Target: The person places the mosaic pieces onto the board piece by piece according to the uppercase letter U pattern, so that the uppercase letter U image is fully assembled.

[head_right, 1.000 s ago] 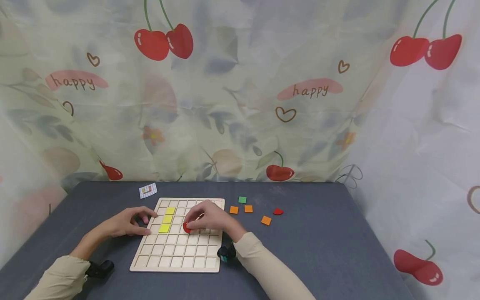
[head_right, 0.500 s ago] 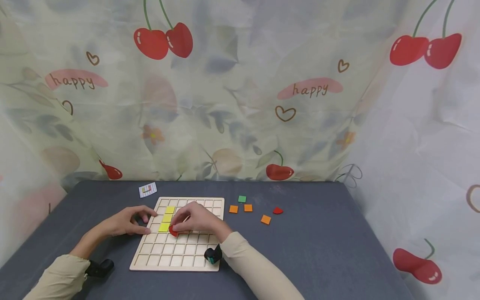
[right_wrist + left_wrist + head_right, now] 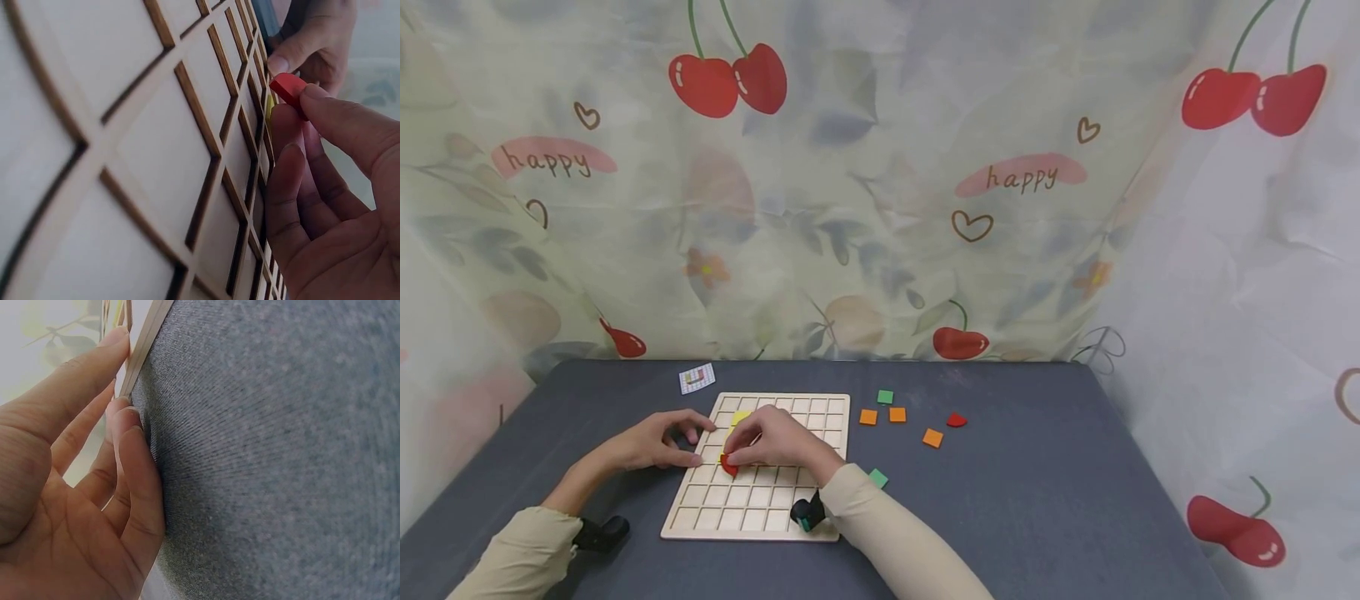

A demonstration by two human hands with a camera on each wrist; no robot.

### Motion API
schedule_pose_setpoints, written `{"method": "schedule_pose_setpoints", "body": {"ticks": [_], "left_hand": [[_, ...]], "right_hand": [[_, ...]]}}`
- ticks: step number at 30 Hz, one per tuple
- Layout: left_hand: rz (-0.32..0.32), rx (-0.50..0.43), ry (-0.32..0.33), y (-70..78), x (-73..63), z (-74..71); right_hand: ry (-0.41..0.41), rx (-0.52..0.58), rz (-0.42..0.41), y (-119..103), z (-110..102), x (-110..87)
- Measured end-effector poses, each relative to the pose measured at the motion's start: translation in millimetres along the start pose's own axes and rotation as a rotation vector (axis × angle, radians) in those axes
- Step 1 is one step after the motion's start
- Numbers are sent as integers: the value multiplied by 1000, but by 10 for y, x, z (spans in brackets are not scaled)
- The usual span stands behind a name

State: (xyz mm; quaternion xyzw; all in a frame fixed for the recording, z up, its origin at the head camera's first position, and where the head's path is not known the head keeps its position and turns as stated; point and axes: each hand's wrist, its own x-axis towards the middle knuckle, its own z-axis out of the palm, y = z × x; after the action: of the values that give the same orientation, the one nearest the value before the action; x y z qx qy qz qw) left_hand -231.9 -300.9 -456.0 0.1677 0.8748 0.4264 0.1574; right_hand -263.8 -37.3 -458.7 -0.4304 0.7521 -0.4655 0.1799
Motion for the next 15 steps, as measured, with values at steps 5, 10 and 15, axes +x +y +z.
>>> {"method": "schedule_pose_setpoints", "body": {"ticks": [5, 10, 15], "left_hand": [[6, -1, 1, 2, -3, 2], [15, -1, 0, 3, -6, 0], [17, -8, -1, -5, -2, 1]], "right_hand": [[-15, -42, 8, -19, 46, 50], [-25, -74, 30, -34, 70, 73], [-31, -91, 51, -41, 86, 77]]}}
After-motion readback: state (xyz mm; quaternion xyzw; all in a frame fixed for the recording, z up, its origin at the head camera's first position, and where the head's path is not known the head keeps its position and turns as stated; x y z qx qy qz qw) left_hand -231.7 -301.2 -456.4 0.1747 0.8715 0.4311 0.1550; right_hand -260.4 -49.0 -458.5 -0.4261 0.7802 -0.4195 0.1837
